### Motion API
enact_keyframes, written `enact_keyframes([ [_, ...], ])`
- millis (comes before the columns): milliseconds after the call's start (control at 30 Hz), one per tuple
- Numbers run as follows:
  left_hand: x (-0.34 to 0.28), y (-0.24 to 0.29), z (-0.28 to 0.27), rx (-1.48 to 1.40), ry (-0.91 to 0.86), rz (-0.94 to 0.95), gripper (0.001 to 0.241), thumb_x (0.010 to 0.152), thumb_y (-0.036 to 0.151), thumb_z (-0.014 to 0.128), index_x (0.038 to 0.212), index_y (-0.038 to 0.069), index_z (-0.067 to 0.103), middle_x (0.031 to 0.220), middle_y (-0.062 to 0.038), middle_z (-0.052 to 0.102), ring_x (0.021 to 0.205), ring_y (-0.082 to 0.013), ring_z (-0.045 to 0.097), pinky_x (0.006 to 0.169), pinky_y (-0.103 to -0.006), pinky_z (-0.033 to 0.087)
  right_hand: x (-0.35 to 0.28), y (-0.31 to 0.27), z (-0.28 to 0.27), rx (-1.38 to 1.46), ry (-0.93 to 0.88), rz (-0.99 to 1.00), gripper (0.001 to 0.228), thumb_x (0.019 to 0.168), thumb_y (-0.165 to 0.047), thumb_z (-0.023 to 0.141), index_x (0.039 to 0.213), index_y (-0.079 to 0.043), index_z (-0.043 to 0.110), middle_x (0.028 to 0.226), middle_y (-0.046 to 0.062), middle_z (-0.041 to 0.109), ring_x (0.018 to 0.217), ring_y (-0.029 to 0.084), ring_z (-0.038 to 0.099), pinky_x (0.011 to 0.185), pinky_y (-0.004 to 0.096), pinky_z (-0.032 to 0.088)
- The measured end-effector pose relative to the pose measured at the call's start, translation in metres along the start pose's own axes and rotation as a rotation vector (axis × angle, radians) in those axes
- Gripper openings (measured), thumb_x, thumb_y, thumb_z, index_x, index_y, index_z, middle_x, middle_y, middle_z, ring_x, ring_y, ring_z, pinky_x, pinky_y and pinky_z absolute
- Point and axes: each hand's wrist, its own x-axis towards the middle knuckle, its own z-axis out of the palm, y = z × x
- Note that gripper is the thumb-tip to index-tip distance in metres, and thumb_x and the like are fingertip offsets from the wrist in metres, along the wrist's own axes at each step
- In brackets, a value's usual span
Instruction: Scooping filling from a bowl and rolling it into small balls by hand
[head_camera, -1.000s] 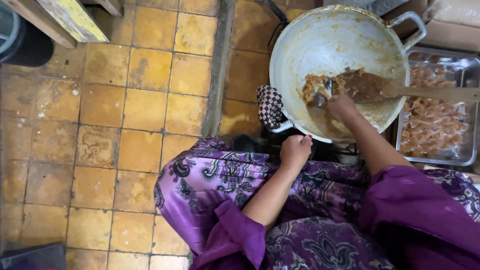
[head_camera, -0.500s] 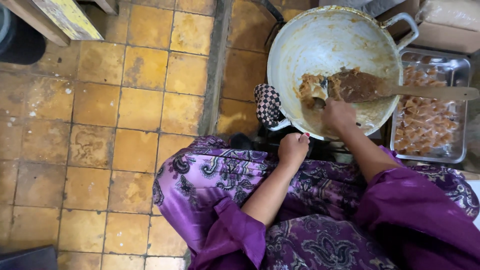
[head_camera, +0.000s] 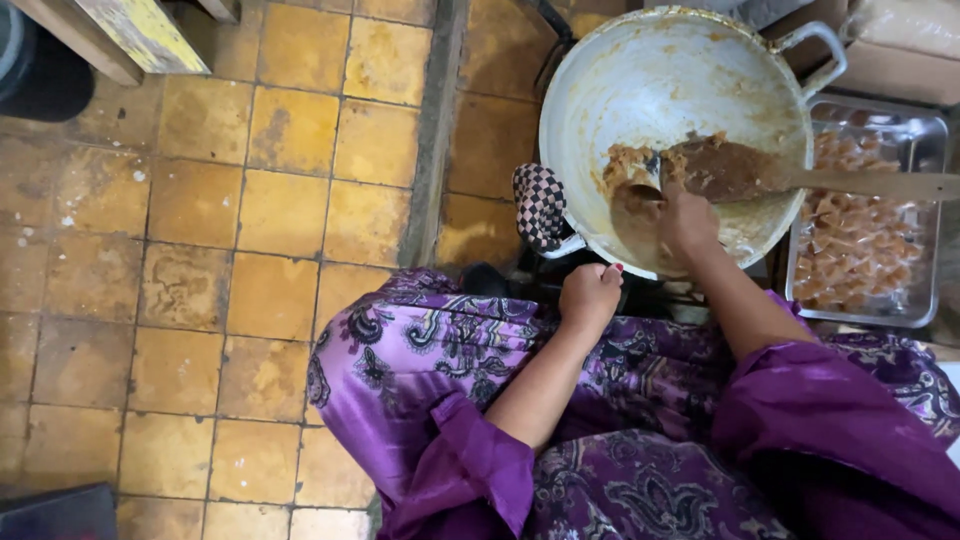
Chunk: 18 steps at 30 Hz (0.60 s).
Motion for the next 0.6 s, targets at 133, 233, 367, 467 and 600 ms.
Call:
enact_keyframes([
  [133, -0.002, -0.004, 0.002, 0.002, 0.001, -0.013, 0.036, 0.096, 0.041, 0.054, 0.095, 0.016, 0.08, 0.092, -0.015, 0.078, 0.103, -0.0431, 0.071, 0.089, -0.0517, 0.057, 0.003, 0.006, 0.009, -0.171, -0.013, -0.002, 0.022, 0.097, -0.022, 0.051, 0.112, -0.012, 0.064, 0.099, 0.022, 0.077, 0.093, 0.045, 0.076, 0.077, 0.055, 0.061],
  [233, 0.0, -0.004, 0.002, 0.01, 0.0, -0.005, 0.036, 0.096, 0.041, 0.054, 0.094, 0.016, 0.08, 0.093, -0.016, 0.077, 0.103, -0.0434, 0.071, 0.089, -0.0522, 0.057, 0.008, 0.007, 0.012, -0.178, -0.053, 0.034, 0.027, 0.097, -0.029, 0.051, 0.113, -0.014, 0.066, 0.1, 0.02, 0.078, 0.094, 0.045, 0.076, 0.079, 0.055, 0.06],
  [367, 0.0, -0.006, 0.002, 0.018, 0.001, -0.003, 0.037, 0.095, 0.043, 0.054, 0.095, 0.017, 0.08, 0.093, -0.016, 0.077, 0.104, -0.0436, 0.071, 0.089, -0.0523, 0.057, -0.032, -0.022, -0.022, -0.091, -0.053, -0.043, 0.027, 0.1, -0.022, 0.055, 0.115, -0.006, 0.07, 0.095, 0.026, 0.075, 0.092, 0.049, 0.075, 0.079, 0.057, 0.06],
  [467, -0.002, -0.005, 0.003, -0.029, 0.016, 0.015, 0.034, 0.096, 0.037, 0.055, 0.095, 0.014, 0.08, 0.092, -0.018, 0.077, 0.102, -0.046, 0.071, 0.088, -0.053, 0.057, -0.051, -0.04, -0.041, -0.078, -0.138, 0.008, 0.037, 0.099, -0.038, 0.052, 0.115, -0.007, 0.065, 0.099, 0.028, 0.075, 0.096, 0.052, 0.073, 0.083, 0.062, 0.058],
  [600, -0.003, -0.005, 0.003, -0.01, 0.014, 0.013, 0.035, 0.095, 0.042, 0.055, 0.094, 0.017, 0.08, 0.09, -0.013, 0.078, 0.103, -0.0417, 0.071, 0.087, -0.051, 0.058, -0.045, -0.012, -0.021, -0.118, -0.122, -0.022, 0.037, 0.1, -0.044, 0.05, 0.116, -0.014, 0.066, 0.099, 0.024, 0.074, 0.096, 0.05, 0.074, 0.084, 0.06, 0.059],
])
